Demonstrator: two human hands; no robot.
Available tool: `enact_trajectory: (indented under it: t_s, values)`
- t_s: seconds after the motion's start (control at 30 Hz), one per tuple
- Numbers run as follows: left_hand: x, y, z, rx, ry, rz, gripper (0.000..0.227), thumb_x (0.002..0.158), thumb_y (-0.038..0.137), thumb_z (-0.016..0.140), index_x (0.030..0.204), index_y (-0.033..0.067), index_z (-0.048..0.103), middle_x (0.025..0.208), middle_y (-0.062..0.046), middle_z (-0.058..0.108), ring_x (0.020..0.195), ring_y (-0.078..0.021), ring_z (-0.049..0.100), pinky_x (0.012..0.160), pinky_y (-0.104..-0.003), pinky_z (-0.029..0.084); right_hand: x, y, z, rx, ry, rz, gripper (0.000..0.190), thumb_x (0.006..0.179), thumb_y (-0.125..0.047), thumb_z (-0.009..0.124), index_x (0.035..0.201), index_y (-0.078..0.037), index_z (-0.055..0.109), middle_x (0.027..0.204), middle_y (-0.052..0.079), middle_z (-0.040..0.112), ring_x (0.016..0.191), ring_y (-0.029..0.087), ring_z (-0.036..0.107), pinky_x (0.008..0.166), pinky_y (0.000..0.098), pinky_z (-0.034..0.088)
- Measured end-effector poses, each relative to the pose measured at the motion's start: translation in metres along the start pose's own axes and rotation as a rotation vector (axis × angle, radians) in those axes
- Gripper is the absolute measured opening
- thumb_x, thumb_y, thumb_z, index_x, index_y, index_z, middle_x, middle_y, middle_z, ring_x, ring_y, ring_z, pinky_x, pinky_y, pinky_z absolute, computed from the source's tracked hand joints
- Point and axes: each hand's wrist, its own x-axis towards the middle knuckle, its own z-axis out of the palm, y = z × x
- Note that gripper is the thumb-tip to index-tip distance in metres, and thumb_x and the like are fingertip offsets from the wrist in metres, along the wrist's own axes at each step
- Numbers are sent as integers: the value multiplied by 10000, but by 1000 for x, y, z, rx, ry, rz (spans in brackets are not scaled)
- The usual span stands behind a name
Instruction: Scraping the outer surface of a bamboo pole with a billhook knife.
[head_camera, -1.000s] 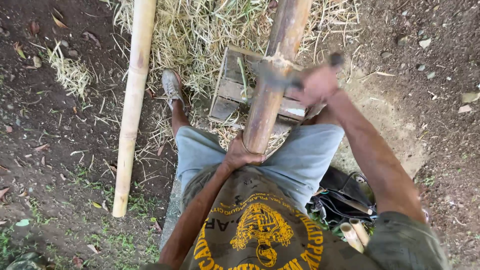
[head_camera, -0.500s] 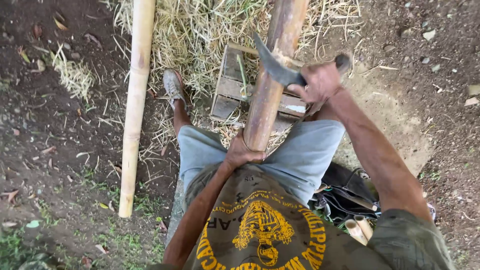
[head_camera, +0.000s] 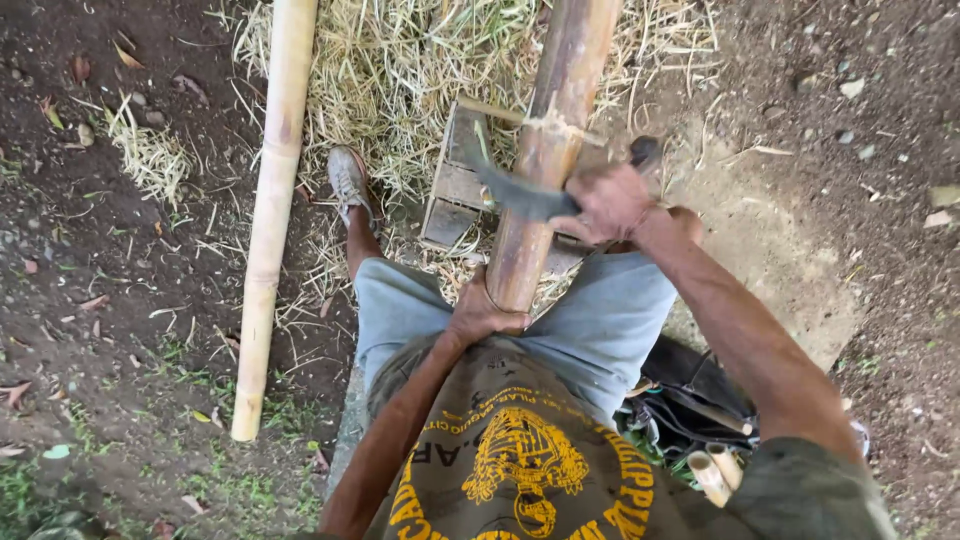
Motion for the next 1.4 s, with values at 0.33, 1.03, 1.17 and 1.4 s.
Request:
enact_trajectory:
  t_s: [0.33,1.03,1.17,1.4]
  values:
    - [6,-3,2,160,19,2,1124,425,459,955,1298,-100,521,1148,-230,706,1041,-336,715,942,-366,545,8,15,-11,-5,-14,130,693,964,-740,342,746,-132,592,531,52,521,409,209,515,421,408,440]
    - [1,8,0,0,-14,33,1031,474,406,953,1271,-97,535,1141,-203,708,1031,-290,714,944,-347,552,4,-9,-17,82,43,-235,792,1015,-814,293,696,-125,519,578,49,475,514,210,447,503,399,427]
    - [2,5,1,77,-13,-9,1049,449,425,941,1261,-103,540,1114,-201,716,1004,-294,724,945,-341,558,13,47,-18,-94,-208,-9,782,927,-835,216,594,-193,515,479,12,426,382,142,355,389,380,348]
    - [3,2,1,74,-23,-2,1074,446,452,919,1263,-119,518,1115,-221,705,976,-316,727,924,-344,580,17,2,-41,-163,-374,-59,840,940,-844,181,553,-181,523,470,-15,378,372,106,268,354,339,301]
